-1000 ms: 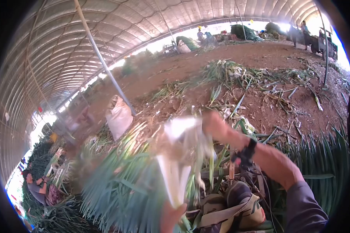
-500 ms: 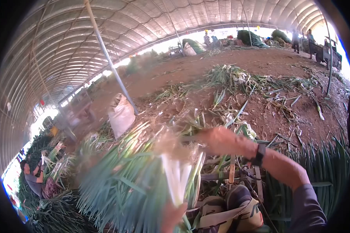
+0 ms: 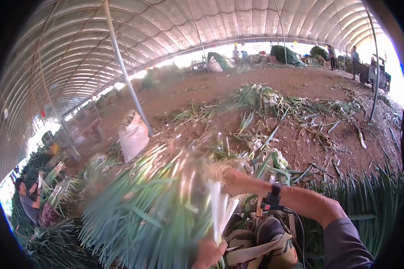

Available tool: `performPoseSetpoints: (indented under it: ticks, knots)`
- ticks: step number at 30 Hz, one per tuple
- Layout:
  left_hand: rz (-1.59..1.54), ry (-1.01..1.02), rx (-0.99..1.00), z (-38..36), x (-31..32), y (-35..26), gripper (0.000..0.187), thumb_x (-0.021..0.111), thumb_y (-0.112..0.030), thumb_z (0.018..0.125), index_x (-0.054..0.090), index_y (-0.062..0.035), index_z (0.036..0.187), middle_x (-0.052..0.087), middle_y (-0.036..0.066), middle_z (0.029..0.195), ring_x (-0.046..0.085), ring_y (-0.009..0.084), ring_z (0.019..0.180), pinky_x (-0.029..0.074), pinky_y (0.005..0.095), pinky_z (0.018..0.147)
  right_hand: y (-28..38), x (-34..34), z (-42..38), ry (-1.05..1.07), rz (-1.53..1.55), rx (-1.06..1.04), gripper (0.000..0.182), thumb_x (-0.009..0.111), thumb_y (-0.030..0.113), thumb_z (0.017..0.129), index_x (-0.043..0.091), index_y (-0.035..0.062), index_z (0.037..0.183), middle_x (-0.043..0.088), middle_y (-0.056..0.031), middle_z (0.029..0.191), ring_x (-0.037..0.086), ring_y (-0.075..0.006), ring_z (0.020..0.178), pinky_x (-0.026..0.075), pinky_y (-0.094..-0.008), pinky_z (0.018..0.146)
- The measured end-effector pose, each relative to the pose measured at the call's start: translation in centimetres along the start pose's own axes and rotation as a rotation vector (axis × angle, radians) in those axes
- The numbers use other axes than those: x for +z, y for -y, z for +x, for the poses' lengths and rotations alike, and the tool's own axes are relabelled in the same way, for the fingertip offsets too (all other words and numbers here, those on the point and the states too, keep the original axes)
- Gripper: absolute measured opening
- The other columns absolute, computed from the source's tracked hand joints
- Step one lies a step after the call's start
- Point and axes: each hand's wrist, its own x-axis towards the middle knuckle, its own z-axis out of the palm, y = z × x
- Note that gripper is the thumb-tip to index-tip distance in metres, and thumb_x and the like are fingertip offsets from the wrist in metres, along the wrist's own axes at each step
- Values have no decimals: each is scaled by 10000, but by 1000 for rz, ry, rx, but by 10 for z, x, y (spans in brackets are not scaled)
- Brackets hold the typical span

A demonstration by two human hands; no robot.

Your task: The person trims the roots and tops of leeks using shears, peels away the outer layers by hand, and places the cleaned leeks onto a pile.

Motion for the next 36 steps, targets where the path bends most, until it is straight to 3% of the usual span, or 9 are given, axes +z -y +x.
performPoseSetpoints:
  ticks: [3,5,8,11,14,22,26,33,36]
  knots:
    - [184,437,-433,7,-2,-6,505,650,-260,912,536,-12,1337,596,256,1226,606,346,1115,476,511,915,19,-30,-21,-198,-740,-127,158,670,229,794,704,82,748,701,-78,799,640,-201,656,482,-375,577]
    - [92,185,-225,-11,8,0,393,624,-230,910,573,11,1216,605,262,1075,621,347,973,481,506,813,32,-71,-11,-224,-1043,59,133,664,218,805,708,95,780,704,-54,841,663,-189,686,515,-370,591]
    - [97,-47,-23,-19,19,11,308,612,-215,903,591,32,1087,599,225,881,602,349,773,472,483,676,40,-140,16,-187,-768,619,123,633,173,859,715,84,884,734,-95,972,702,-188,746,574,-340,602]
    - [189,50,-110,-13,32,38,294,602,-194,895,574,39,1071,592,205,809,584,367,674,465,476,596,67,-161,-1,-231,-287,428,183,631,190,891,708,52,984,733,-133,1041,713,-194,762,586,-319,593]
    - [302,82,-122,-4,30,31,388,550,-148,909,496,49,1239,607,270,964,631,414,794,498,517,641,86,-124,-12,-85,-52,79,193,664,192,896,657,39,1013,700,-194,885,699,-277,715,555,-446,656]
    - [302,-156,28,-3,47,32,601,599,-128,767,464,-37,1345,606,285,1136,599,470,1039,481,522,937,88,-67,-6,-33,-1074,-332,111,738,194,808,702,99,851,639,-60,796,660,-183,750,545,-331,597]
    - [102,-117,-131,-8,21,13,619,617,-153,785,460,-42,1374,619,262,1170,617,440,1045,494,492,934,59,-120,23,87,-1334,316,81,740,128,770,733,134,851,685,-30,860,672,-169,789,537,-316,607]
    - [-398,-134,-451,-19,-58,3,458,716,-79,781,621,5,1221,691,84,956,673,185,845,549,301,752,21,-138,-33,-106,-638,163,120,640,138,869,697,36,895,671,-135,810,671,-256,698,552,-400,655]
    - [-618,-280,-263,-15,-75,31,419,700,-14,780,639,45,1190,688,73,954,671,183,846,550,302,751,44,-73,-52,68,-76,6,184,615,185,926,629,12,985,656,-147,819,653,-250,671,533,-394,620]
